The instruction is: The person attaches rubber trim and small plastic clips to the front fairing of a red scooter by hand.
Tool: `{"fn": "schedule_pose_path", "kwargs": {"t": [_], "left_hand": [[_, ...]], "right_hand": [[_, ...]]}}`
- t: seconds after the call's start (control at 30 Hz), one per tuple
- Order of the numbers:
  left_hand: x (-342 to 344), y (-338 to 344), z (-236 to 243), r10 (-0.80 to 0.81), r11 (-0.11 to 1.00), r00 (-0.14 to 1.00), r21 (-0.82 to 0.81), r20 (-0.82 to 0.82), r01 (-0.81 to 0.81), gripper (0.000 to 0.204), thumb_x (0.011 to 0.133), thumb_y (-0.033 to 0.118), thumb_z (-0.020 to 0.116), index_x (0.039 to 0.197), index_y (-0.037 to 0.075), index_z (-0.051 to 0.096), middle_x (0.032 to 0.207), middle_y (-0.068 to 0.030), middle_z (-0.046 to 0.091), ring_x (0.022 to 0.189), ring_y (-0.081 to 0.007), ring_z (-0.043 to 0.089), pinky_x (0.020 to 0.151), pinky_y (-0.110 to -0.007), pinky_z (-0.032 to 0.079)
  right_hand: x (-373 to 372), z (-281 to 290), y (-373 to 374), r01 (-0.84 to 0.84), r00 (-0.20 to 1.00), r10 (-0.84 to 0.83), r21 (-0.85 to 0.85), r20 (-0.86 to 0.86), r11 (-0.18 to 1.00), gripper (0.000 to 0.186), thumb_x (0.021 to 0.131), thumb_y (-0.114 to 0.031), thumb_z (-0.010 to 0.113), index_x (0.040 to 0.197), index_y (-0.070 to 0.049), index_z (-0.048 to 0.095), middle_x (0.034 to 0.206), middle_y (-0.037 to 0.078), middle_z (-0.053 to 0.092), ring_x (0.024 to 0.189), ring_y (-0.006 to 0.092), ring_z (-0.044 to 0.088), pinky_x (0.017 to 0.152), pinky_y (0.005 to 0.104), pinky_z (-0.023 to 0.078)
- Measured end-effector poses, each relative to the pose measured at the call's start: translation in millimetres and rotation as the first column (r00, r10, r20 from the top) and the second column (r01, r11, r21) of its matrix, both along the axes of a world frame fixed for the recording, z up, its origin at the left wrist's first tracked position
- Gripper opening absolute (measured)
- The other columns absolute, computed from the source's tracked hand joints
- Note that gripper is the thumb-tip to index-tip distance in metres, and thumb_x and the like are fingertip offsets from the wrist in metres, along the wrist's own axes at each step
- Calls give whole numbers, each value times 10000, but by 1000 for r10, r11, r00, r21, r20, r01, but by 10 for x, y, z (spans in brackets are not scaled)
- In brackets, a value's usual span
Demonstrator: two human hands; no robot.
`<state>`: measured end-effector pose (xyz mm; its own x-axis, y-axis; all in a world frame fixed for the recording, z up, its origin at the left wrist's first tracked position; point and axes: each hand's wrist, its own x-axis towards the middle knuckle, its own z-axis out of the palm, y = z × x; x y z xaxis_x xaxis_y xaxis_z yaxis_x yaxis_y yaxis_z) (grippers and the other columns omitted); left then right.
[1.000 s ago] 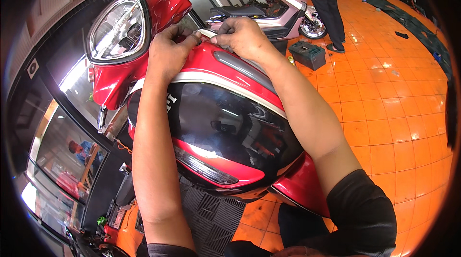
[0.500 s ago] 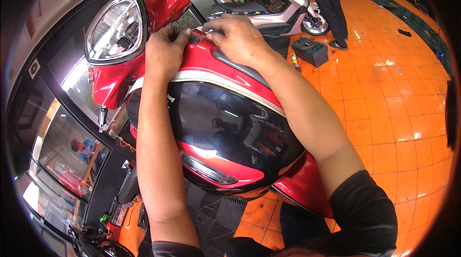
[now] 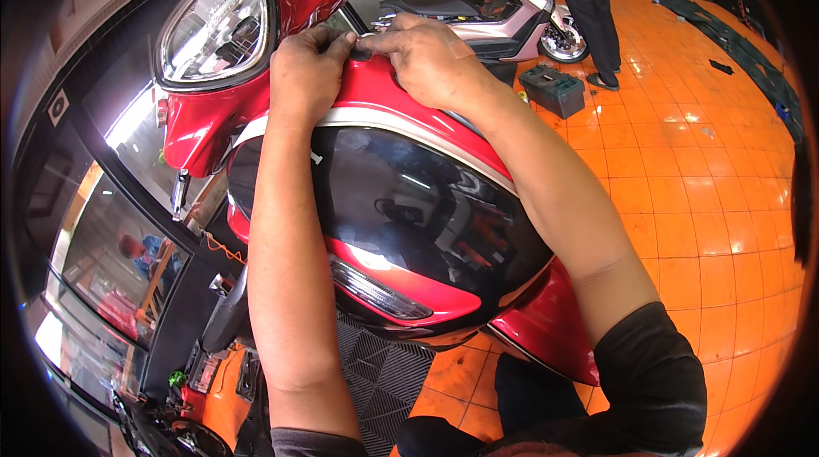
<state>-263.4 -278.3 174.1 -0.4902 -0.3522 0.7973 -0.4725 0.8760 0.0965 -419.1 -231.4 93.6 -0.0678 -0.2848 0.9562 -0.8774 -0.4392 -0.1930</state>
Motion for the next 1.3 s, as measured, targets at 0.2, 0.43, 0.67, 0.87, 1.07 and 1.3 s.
{"fn": "schedule_pose_path", "kwargs": {"t": [0.2, 0.43, 0.67, 0.87, 1.07, 1.3], "left_hand": [[-7, 2, -13, 16, 1000, 1000, -14, 1, -16, 334, 893, 288, 684, 1027, -17, 717, 840, -160, 720, 742, -198, 655, 752, -327, 502], [11, -23, 3, -3, 999, 1000, -32, -2, 3, 265, 874, 288, 682, 932, 35, 732, 791, -184, 695, 757, -344, 670, 732, -405, 513], [-18, -25, 7, 32, 998, 999, -57, -4, -32, 275, 872, 288, 679, 957, 32, 733, 833, -202, 701, 795, -354, 684, 745, -412, 518], [7, 7, 28, 102, 993, 993, -66, 57, -98, 297, 902, 275, 662, 1023, 11, 723, 862, -193, 716, 779, -226, 680, 767, -346, 506], [-7, -60, 7, -2, 1000, 1000, 29, 8, 2, 284, 904, 249, 688, 998, -16, 718, 816, -128, 721, 716, -141, 615, 722, -309, 488], [23, -20, -11, -2, 999, 1000, 52, 6, 1, 278, 909, 224, 670, 1006, -34, 707, 823, -112, 723, 712, -133, 614, 713, -302, 492]], "right_hand": [[27, -9, 40, 58, 998, -59, -30, -37, 998, 350, 869, -41, 566, 1158, -169, 717, 976, 137, 620, 960, 311, 619, 877, 391, 496], [17, -2, -16, 65, 995, -69, -46, -79, 997, 331, 868, -34, 561, 1142, -134, 717, 977, 141, 623, 938, 326, 628, 866, 400, 499], [-31, 88, -17, 29, 990, -38, -66, -139, 997, 359, 872, -22, 514, 1156, -125, 707, 967, 163, 618, 930, 355, 621, 841, 424, 494], [-19, 42, -58, -13, 993, 10, -30, -115, 999, 377, 870, -28, 532, 1208, -125, 667, 961, 166, 622, 931, 360, 621, 838, 422, 495], [-149, 0, -140, -372, 817, 395, -138, 421, 918, 493, 829, -198, 746, 1268, -33, 594, 1077, 200, 653, 956, 293, 670, 826, 371, 535], [-70, 57, -62, -442, 762, 432, -100, 482, 892, 325, 795, -179, 792, 1024, 12, 663, 817, 131, 715, 720, 184, 694, 665, 305, 537]]}}
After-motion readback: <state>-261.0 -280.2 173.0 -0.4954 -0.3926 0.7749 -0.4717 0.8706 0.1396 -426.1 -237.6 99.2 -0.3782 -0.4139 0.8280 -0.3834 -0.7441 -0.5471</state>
